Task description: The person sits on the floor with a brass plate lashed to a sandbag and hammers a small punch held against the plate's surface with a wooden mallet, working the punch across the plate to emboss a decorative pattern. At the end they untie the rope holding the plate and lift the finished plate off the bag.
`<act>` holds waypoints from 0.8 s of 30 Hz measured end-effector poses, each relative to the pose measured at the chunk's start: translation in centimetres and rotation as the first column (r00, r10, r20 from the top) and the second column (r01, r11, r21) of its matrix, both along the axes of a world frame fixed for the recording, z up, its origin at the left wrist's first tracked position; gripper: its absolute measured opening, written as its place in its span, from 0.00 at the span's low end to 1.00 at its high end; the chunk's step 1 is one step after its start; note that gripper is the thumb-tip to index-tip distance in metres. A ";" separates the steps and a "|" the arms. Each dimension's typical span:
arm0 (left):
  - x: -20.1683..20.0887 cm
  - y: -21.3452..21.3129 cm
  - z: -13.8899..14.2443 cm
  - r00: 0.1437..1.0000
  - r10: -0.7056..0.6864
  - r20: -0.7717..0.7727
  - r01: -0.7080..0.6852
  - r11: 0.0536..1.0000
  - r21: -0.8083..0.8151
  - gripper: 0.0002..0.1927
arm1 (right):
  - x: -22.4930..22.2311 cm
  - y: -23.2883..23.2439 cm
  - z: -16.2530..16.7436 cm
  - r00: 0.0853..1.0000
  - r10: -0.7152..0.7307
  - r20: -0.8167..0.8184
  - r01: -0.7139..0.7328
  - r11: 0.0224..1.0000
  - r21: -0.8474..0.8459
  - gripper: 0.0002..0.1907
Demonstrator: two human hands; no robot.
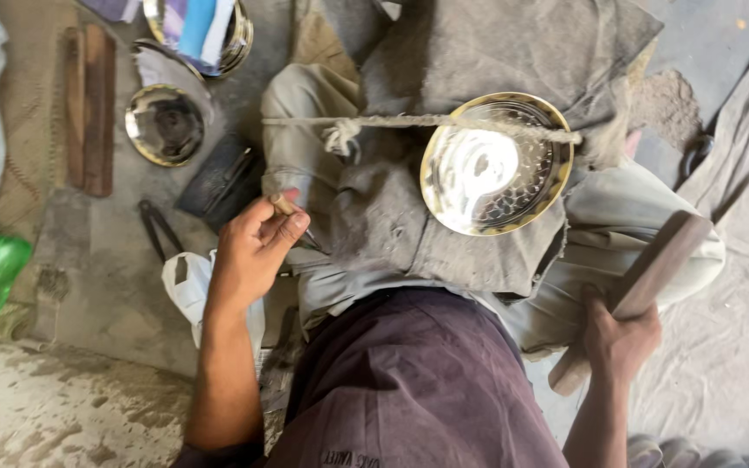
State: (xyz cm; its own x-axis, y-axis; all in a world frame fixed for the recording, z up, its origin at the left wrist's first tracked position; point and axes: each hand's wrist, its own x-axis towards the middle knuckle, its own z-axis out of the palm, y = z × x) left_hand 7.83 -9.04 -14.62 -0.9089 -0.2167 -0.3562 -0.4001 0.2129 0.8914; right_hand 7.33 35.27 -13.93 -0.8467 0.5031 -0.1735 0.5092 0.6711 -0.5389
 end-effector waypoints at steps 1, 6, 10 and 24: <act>1.1 0.1 0.6 0.994 0.103 0.037 -0.108 0.984 0.144 0.15 | 0.8 -0.1 0.0 1.000 -0.012 0.002 0.012 1.000 0.000 0.26; 5.0 0.8 1.3 0.929 0.358 -0.098 -0.231 0.763 0.604 0.12 | 3.7 0.0 0.6 0.924 0.157 0.350 -0.228 0.958 0.173 0.36; 7.2 1.1 1.9 0.915 0.392 0.095 -0.297 0.494 0.817 0.12 | 5.0 -1.0 2.2 0.860 0.319 0.398 -0.377 0.923 0.076 0.31; 13.2 -4.0 0.5 0.847 0.486 -0.215 -0.518 0.845 -0.131 0.13 | 5.6 -3.7 3.4 0.961 0.244 -0.127 -0.275 0.840 -0.468 0.16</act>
State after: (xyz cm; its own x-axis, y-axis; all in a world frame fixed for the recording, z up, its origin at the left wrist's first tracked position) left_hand 21.04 -13.00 -14.11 -0.6998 -0.7040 -0.1211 -0.3439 0.1834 0.9209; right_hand 12.89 31.59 -10.58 -0.9509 0.1319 -0.2800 0.3094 0.4265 -0.8499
